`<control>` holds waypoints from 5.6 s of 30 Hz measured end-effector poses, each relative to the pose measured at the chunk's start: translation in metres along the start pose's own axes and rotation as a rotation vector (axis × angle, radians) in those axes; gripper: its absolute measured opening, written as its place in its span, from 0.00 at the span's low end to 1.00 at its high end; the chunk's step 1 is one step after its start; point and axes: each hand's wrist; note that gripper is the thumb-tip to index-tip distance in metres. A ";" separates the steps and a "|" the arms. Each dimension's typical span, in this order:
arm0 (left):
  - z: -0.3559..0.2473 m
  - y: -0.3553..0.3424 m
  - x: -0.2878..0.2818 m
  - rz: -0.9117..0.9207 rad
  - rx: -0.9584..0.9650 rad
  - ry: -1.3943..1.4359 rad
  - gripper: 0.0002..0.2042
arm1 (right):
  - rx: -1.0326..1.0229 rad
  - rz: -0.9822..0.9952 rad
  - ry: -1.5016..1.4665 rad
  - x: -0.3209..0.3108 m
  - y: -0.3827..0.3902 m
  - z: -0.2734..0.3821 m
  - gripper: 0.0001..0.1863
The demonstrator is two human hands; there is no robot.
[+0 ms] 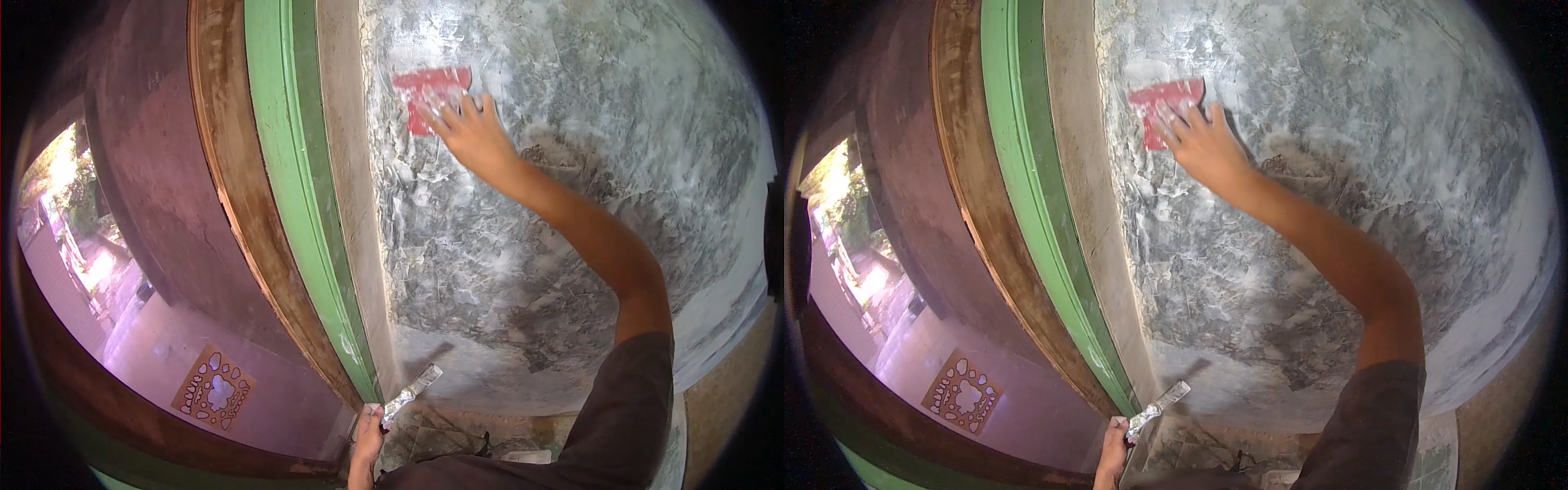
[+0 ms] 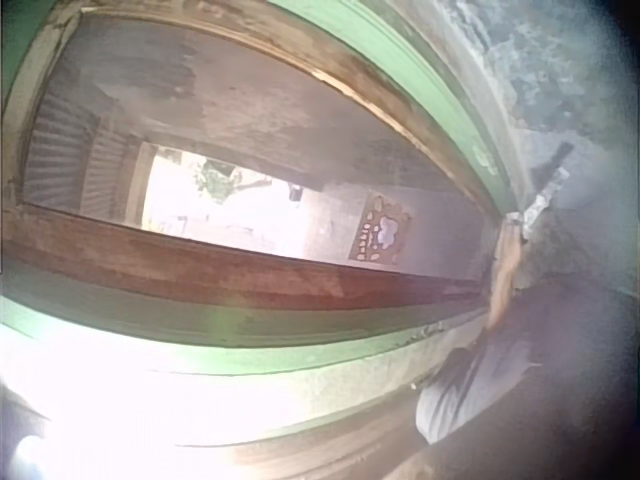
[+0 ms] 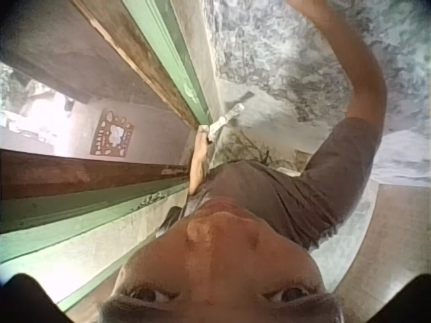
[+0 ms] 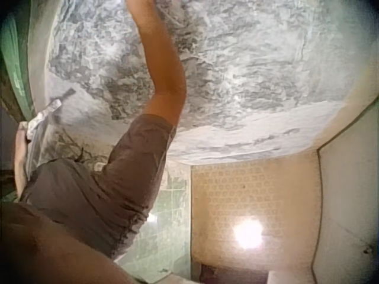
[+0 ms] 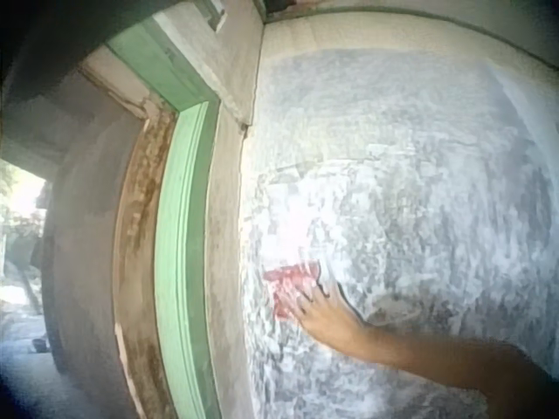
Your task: The person scrapes and smooths a wall surface with a putty knife and a scraper, applying plaster from a bucket.
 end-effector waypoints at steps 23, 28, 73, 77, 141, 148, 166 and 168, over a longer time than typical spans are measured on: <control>0.006 0.008 0.000 -0.080 -0.077 -0.053 0.12 | -0.149 -0.187 -0.282 -0.040 -0.002 0.041 0.28; 0.000 0.006 0.007 -0.018 -0.045 -0.057 0.13 | -0.021 -0.171 -0.135 -0.021 -0.030 -0.012 0.32; -0.010 0.003 0.023 -0.008 -0.036 -0.071 0.08 | -0.060 -0.195 -0.170 -0.028 -0.008 0.007 0.31; 0.003 0.003 0.014 0.024 -0.037 -0.027 0.07 | -0.245 0.052 -0.109 -0.016 0.011 0.036 0.30; -0.017 0.008 0.027 -0.092 0.163 -0.202 0.17 | -0.004 -0.305 -0.089 -0.037 -0.125 -0.068 0.26; -0.023 0.007 0.032 -0.082 0.048 -0.063 0.16 | 0.445 -0.330 0.112 -0.049 -0.136 -0.163 0.28; -0.021 0.009 0.029 -0.091 0.087 -0.179 0.17 | 0.242 -0.322 -0.032 -0.032 -0.153 -0.146 0.29; -0.018 0.009 0.027 -0.107 0.092 -0.185 0.17 | -0.001 -0.211 -0.078 -0.024 -0.141 -0.115 0.29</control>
Point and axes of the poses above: each hand's wrist, its own y-axis away from the middle knuckle, its own x-axis out of the palm, z = x × y, and after that the axes turned 5 degrees about -y, right-handed
